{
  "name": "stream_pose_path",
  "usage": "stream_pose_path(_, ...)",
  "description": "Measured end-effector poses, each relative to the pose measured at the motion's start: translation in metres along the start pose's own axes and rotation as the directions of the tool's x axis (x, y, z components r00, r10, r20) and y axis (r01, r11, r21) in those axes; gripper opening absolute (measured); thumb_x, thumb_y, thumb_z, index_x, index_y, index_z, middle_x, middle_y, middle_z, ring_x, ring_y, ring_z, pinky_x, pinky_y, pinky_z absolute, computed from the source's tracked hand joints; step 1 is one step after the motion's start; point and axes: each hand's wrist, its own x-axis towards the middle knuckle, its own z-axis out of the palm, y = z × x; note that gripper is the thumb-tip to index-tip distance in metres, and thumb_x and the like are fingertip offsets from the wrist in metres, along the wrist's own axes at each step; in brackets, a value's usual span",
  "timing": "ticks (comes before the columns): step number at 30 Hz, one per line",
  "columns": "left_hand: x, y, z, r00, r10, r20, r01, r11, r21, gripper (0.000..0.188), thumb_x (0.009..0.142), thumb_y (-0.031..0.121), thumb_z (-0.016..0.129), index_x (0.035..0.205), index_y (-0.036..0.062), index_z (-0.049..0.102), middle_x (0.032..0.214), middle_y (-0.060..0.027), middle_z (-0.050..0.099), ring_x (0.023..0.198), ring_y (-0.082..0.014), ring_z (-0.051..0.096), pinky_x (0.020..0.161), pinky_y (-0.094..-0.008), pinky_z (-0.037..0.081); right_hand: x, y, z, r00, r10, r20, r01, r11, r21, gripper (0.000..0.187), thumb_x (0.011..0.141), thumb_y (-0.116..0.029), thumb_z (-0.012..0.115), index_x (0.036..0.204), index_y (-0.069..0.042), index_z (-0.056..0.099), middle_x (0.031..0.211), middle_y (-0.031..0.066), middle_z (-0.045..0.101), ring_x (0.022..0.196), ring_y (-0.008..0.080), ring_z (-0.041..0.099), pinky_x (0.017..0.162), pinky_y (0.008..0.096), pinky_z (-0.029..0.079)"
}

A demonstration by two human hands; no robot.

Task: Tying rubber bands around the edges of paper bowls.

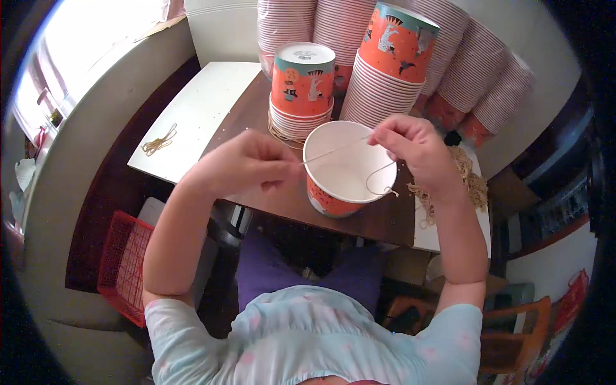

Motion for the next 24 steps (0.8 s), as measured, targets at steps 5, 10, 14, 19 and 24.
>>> stream_pose_path(5, -0.001, -0.012, 0.012, 0.998, -0.062, 0.012, 0.064, 0.987, -0.148, 0.023, 0.088, 0.020, 0.063, 0.083, -0.0014, 0.066, 0.062, 0.0033, 0.052, 0.056, -0.0034, 0.046, 0.051, -0.0193, 0.037, -0.005, 0.013, -0.009, 0.998, -0.065, 0.014, 0.056, 0.711, -0.701, 0.017, 0.080, -0.014, 0.064, 0.086, 0.002, 0.064, 0.085, 0.0029, 0.060, 0.077, 0.0088, 0.054, 0.068, 0.0252, 0.044)
stream_pose_path(10, 0.023, 0.006, 0.027, 0.999, 0.017, -0.034, -0.019, 0.998, -0.057, 0.019, 0.087, 0.016, 0.060, 0.086, -0.0020, 0.067, 0.065, 0.0017, 0.057, 0.057, -0.0056, 0.050, 0.053, -0.0207, 0.040, 0.005, 0.005, 0.043, 0.969, -0.191, 0.159, 0.208, 0.973, -0.096, 0.057, 0.079, -0.006, 0.063, 0.132, -0.002, 0.041, 0.116, 0.0130, 0.051, 0.111, 0.0174, 0.051, 0.095, 0.0323, 0.043)
stream_pose_path(14, 0.032, 0.001, 0.026, 1.000, -0.011, -0.019, 0.010, 0.998, -0.070, 0.023, 0.090, 0.019, 0.058, 0.089, -0.0024, 0.067, 0.072, -0.0013, 0.060, 0.062, -0.0073, 0.053, 0.057, -0.0215, 0.044, 0.015, 0.027, 0.055, 0.971, -0.006, 0.240, -0.010, 0.998, 0.065, 0.045, 0.087, -0.001, 0.059, 0.130, 0.001, 0.044, 0.114, 0.0127, 0.056, 0.096, 0.0154, 0.060, 0.087, 0.0271, 0.048)
stream_pose_path(19, 0.028, -0.012, 0.026, 0.975, -0.221, -0.024, 0.160, 0.771, -0.617, 0.032, 0.094, 0.026, 0.054, 0.093, -0.0037, 0.066, 0.085, -0.0081, 0.065, 0.073, -0.0089, 0.058, 0.063, -0.0215, 0.047, 0.008, 0.028, 0.052, 0.981, -0.192, -0.002, 0.175, 0.898, -0.403, 0.013, 0.084, -0.006, 0.064, 0.096, 0.000, 0.066, 0.084, 0.0058, 0.066, 0.077, 0.0099, 0.062, 0.070, 0.0243, 0.049)
stream_pose_path(24, 0.025, -0.036, 0.024, 0.971, -0.233, 0.053, 0.220, 0.782, -0.584, 0.028, 0.094, 0.024, 0.056, 0.098, -0.0020, 0.066, 0.084, -0.0064, 0.066, 0.069, -0.0109, 0.060, 0.064, -0.0226, 0.050, 0.003, 0.031, 0.051, 0.955, -0.290, -0.063, 0.238, 0.876, -0.420, 0.008, 0.082, -0.007, 0.066, 0.085, 0.000, 0.066, 0.077, 0.0087, 0.063, 0.070, 0.0168, 0.061, 0.063, 0.0283, 0.048)
